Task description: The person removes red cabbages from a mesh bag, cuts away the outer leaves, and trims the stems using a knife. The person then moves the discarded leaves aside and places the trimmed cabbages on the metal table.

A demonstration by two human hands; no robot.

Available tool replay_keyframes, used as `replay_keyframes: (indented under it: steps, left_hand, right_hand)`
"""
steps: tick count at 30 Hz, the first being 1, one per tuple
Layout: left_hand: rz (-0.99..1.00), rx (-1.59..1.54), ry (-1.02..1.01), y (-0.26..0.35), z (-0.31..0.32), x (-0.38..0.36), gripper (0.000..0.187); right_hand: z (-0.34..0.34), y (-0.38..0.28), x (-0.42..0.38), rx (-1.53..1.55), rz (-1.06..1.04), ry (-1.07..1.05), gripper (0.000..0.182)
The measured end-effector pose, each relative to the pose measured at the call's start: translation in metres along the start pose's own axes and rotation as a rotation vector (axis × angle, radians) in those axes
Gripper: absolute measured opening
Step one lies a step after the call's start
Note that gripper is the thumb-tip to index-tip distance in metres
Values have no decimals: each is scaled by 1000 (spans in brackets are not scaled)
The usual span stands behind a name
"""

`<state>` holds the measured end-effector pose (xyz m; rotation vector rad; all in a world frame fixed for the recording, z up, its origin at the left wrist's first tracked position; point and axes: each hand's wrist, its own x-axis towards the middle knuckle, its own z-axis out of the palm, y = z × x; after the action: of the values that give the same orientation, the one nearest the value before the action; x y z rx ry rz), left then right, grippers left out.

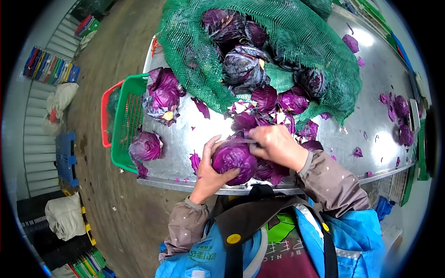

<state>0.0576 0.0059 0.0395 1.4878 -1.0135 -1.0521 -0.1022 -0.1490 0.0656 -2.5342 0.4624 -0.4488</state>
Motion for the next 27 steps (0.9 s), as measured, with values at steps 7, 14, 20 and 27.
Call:
replay_keyframes:
  steps: [7, 14, 20, 27]
  left_hand:
    - [21, -385, 65, -14, -1, -4, 93]
    - [-70, -574, 130, -5, 2, 0, 88]
    - [-79, -556, 160, -3, 7, -4, 87]
    - [-44, -630, 160, -6, 16, -8, 82]
  right_hand:
    - [-5, 44, -13, 150, 670, 18, 31]
    - [-1, -8, -15, 559, 561, -55, 61]
    - [-8, -17, -17, 557, 563, -81, 46]
    - [28, 28, -42, 647, 731, 39, 37]
